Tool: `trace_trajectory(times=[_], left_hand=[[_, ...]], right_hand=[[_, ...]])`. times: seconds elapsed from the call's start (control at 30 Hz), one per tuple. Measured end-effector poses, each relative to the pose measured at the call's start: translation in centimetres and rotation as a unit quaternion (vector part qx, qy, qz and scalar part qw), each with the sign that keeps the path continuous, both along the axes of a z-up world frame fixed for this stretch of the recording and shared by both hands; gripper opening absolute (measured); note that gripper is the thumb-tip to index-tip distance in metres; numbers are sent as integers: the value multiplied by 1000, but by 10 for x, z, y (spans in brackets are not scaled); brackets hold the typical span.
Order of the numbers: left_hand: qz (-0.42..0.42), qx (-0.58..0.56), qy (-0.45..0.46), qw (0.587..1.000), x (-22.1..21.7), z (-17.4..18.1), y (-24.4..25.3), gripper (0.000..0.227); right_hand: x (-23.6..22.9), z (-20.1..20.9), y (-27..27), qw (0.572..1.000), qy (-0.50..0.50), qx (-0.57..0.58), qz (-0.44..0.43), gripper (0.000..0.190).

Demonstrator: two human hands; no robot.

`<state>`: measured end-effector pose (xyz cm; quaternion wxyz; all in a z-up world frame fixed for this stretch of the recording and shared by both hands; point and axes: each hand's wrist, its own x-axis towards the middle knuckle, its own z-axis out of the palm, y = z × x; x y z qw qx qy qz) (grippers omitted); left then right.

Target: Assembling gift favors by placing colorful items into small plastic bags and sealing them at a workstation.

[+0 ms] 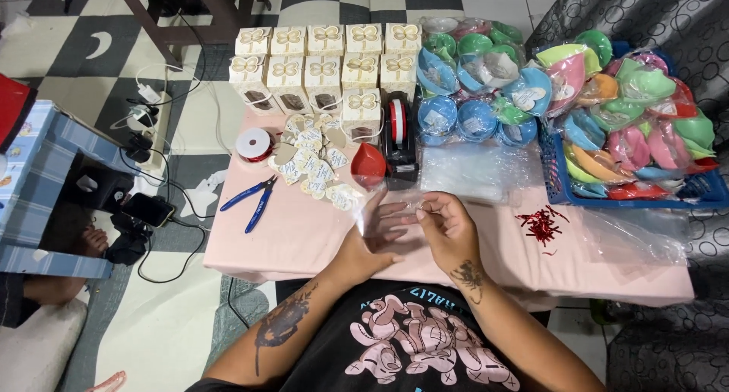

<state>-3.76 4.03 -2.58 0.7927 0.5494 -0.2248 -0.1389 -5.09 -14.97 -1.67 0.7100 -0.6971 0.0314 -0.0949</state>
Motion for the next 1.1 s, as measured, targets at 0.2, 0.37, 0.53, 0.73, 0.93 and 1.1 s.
trace_trajectory(times=[0.2,0.37,0.53,0.73,0.93,1.1], left_hand=[[203,25,134,970,13,-26,-6,32],[235,-70,149,958,19,-42,-2,25],[229,-37,106,967,29,-31,12,25],[373,-24,95,923,42,-17,33,34],[372,-50,105,921,56,-47,34,35],[345,-121,123,922,59,-55,34,33]], right_hand=[[4,-18,7,994,-42,-38,88,38],[8,-4,20,971,-90,-13,222,76],[17,14,28,941,-122,6,316,94],[41,8,28,940,-184,-258,128,51],[69,-24,39,740,-291,-606,4,45],[75,-4,52,692,-302,-656,-1,9]])
